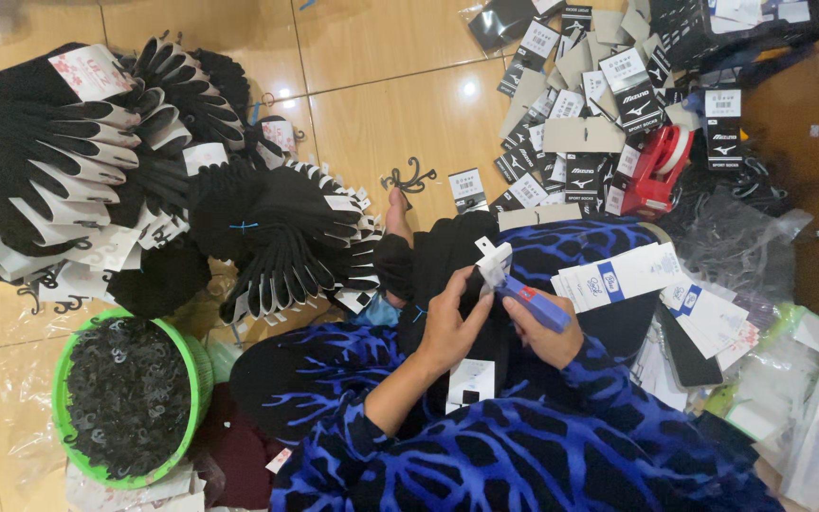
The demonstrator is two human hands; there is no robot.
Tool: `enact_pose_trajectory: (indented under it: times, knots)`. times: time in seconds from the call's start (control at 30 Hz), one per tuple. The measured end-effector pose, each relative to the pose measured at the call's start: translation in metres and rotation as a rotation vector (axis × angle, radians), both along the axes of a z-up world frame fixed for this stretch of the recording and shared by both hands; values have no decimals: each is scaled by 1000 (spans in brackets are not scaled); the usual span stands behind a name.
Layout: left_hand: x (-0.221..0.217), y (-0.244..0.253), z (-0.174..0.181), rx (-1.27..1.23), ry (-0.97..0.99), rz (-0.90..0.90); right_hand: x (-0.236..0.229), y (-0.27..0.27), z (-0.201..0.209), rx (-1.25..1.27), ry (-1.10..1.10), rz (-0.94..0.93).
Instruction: The person sits on the floor and uses a handheld stapler to attach white paper tags to pairs of black gloves. They pick up a glove pair, align the tag, and staple it in place, then place the tagged gloves into a growing pile.
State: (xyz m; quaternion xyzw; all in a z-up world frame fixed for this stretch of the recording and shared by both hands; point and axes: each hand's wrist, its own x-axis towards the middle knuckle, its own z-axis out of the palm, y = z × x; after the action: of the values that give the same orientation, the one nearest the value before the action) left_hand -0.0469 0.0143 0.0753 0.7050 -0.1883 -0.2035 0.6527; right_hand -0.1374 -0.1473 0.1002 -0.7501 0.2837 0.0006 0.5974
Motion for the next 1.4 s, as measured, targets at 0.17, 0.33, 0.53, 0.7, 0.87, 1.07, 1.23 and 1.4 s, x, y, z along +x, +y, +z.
enact_pose_trajectory:
  times: [0.17, 0.33, 0.53, 0.7, 0.87, 1.07, 1.23, 1.4]
  knots:
    - [7, 0, -15, 70, -44, 103, -12, -17, -21, 208, 84, 34]
    - [51, 19, -5, -167, 250, 176, -37, -70, 31, 124, -86, 49]
    - [79, 0, -5, -78, 171, -662, -71, -151, -7, -1114, 152, -60]
    - [73, -42, -99, 949, -579, -189, -88, -171, -57, -1315, 208, -144]
    - [68, -49, -111, 966, -642, -214, -94, -183, -72, -1511, 162, -182]
    - [76, -59, -118, 1003, -405, -391, -118, -231, -83, -1108, 184, -108]
    - [72, -51, -118, 520, -25, -225, -94, -218, -10, -332, 265, -567]
    - [71, -51, -57, 46, 240, -275, -63, -182, 33, -106, 24, -365]
